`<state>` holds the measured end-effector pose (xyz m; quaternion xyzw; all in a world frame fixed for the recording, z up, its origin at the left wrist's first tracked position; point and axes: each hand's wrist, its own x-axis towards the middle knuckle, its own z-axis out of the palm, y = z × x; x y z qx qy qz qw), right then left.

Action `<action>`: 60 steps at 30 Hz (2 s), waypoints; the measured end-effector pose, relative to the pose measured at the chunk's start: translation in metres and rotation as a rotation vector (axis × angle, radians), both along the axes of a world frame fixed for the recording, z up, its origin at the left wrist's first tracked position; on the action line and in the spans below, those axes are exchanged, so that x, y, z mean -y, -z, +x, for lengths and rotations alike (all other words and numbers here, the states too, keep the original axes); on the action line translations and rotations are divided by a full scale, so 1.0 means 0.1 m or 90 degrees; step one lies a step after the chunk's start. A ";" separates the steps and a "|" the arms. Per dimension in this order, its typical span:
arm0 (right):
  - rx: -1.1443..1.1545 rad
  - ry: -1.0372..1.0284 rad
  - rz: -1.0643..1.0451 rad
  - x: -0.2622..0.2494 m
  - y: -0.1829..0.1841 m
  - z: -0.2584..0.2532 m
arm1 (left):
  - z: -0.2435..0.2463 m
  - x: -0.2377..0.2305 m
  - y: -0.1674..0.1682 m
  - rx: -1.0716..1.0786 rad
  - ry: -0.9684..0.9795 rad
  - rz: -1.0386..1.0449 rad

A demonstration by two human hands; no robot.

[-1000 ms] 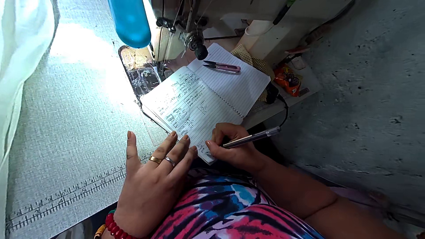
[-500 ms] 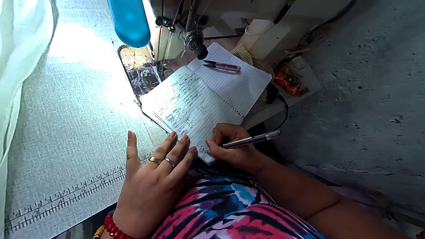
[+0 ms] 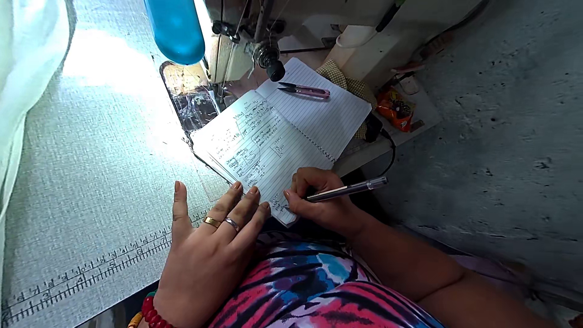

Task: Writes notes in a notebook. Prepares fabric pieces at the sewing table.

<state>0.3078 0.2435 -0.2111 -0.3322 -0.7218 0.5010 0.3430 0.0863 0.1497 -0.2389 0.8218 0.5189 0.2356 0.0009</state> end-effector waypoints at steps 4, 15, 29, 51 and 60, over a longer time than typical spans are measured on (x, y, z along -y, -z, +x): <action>0.003 0.001 0.002 -0.01 0.00 0.00 | 0.00 0.00 0.00 -0.001 -0.001 0.003; -0.001 -0.001 0.020 -0.02 0.02 0.02 | 0.00 0.00 -0.01 -0.001 -0.002 0.002; -0.018 0.048 -0.018 -0.09 -0.01 -0.07 | 0.00 0.00 0.01 0.004 -0.001 0.009; 0.018 0.044 0.002 -0.10 -0.01 -0.06 | 0.00 0.00 0.00 0.009 0.004 0.011; -0.001 0.061 -0.081 -0.15 -0.04 -0.04 | -0.01 -0.01 0.00 0.011 0.002 0.004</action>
